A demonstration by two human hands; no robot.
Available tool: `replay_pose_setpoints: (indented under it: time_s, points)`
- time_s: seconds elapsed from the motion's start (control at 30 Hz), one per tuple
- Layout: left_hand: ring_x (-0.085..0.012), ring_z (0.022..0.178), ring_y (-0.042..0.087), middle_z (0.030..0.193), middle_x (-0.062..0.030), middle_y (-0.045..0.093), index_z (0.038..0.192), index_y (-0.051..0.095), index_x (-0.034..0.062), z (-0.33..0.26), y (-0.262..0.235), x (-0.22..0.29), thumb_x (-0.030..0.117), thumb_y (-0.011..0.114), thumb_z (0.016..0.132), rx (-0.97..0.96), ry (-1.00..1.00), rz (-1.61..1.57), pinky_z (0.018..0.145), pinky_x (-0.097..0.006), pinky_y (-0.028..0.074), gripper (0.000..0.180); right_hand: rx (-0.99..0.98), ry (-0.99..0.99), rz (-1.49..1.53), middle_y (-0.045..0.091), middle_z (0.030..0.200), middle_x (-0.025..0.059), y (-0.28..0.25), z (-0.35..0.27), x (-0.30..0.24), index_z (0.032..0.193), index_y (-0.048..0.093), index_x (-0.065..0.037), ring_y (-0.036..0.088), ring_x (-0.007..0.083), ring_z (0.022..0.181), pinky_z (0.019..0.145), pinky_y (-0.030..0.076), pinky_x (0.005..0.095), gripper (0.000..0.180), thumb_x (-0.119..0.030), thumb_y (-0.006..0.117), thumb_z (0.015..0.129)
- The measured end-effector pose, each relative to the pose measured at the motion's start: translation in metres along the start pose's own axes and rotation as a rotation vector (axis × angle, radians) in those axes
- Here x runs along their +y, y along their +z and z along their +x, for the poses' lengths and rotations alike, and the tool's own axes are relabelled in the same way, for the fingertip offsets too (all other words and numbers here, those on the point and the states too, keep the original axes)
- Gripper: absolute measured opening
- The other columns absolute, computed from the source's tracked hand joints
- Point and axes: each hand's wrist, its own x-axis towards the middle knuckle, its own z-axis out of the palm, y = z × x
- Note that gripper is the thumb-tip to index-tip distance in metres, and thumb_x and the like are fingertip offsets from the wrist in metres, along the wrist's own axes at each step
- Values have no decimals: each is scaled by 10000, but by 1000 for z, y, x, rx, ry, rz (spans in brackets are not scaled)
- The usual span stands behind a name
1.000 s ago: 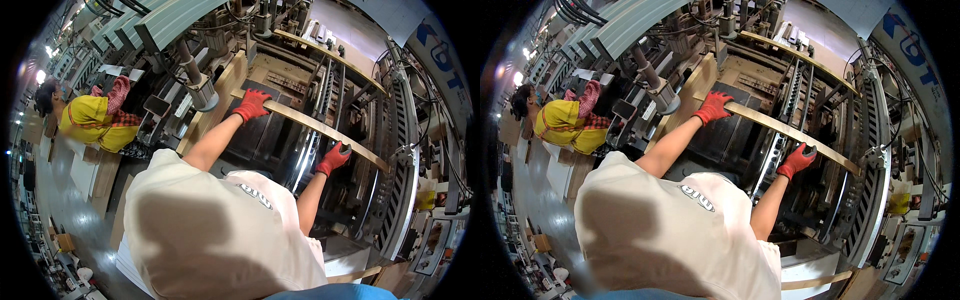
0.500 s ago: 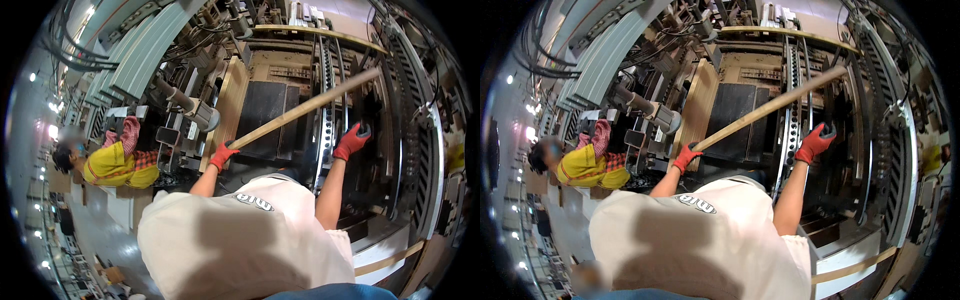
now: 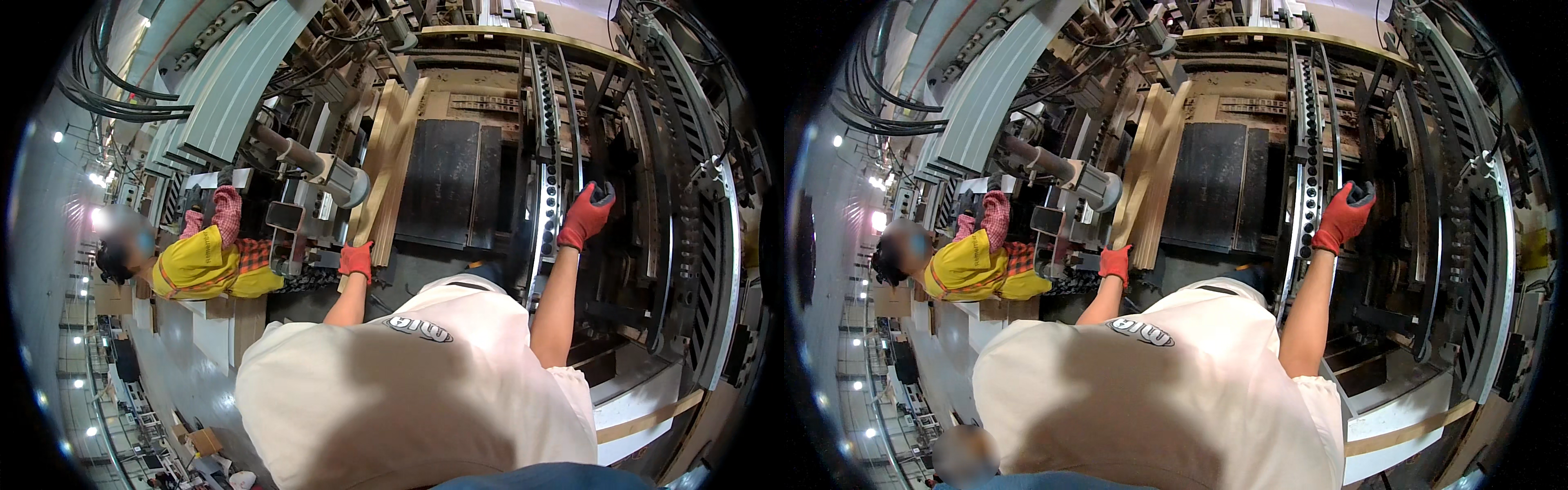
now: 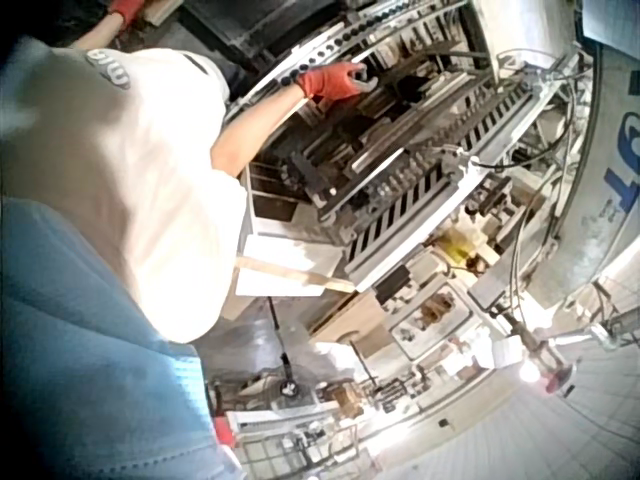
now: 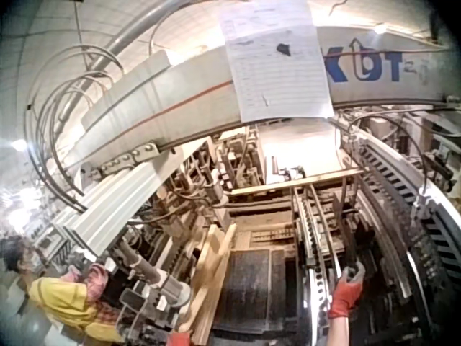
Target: The person operates a wood processing machine by feeding long wooden panels into the mechanism and clearing processed pieces.
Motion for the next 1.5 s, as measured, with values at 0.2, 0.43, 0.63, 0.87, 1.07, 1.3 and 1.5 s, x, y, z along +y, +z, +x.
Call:
replay_pose_setpoints:
  time_s: [0.2, 0.43, 0.63, 0.87, 1.07, 1.3, 1.5]
  points:
    - [-342, 1135, 545, 1232, -120, 584, 1190, 592, 114, 39, 5, 10, 545, 747, 614, -11, -134, 3, 926, -565, 384, 736, -58, 48, 20, 671, 1038, 150, -5, -3, -14, 1143, 584, -49, 652, 286, 939, 803, 497, 368, 389, -267, 666, 832]
    - [-350, 1117, 554, 1212, -132, 596, 1185, 608, 157, 41, 3, 43, 548, 725, 632, 96, 2, 56, 914, -559, 397, 687, -32, 48, 34, 663, 1067, 155, -2, 1, 3, 1136, 585, -43, 643, 294, 973, 819, 493, 378, 390, -271, 667, 830]
    - [-345, 1113, 555, 1218, -122, 592, 1187, 608, 174, 47, 18, 40, 549, 715, 643, 156, 28, -51, 913, -548, 402, 669, -62, 53, 25, 653, 1085, 169, 1, 3, 7, 1141, 582, -38, 624, 325, 1002, 845, 480, 389, 401, -280, 663, 831]
    - [-321, 1210, 469, 1326, -93, 495, 1272, 533, 205, 56, 14, 34, 531, 706, 670, 43, -104, -1, 956, -563, 349, 707, -100, 58, -72, 659, 1077, 156, -1, 0, 2, 1142, 589, -67, 632, 301, 990, 844, 477, 371, 393, -319, 641, 845]
    - [-347, 1168, 465, 1277, -117, 491, 1263, 519, 204, 79, 20, 13, 543, 712, 667, 128, -77, 180, 920, -558, 359, 713, -107, -6, -42, 659, 1082, 155, 2, -2, 5, 1144, 588, -33, 637, 304, 984, 837, 489, 376, 413, -304, 655, 839]
    - [-326, 1138, 449, 1259, -138, 472, 1278, 475, 175, 77, 18, 6, 388, 683, 700, 167, -10, 373, 940, -529, 330, 650, -135, -60, -48, 655, 1080, 159, 0, -2, 11, 1157, 579, -30, 633, 297, 976, 841, 486, 371, 399, -290, 636, 859]
    - [-342, 1208, 448, 1283, -144, 492, 1298, 463, 141, 81, 32, -16, 365, 667, 732, -91, 107, 475, 969, -511, 368, 642, -146, -89, -4, 663, 1038, 149, -1, -2, 16, 1113, 593, -12, 642, 265, 934, 815, 490, 354, 355, -255, 645, 860]
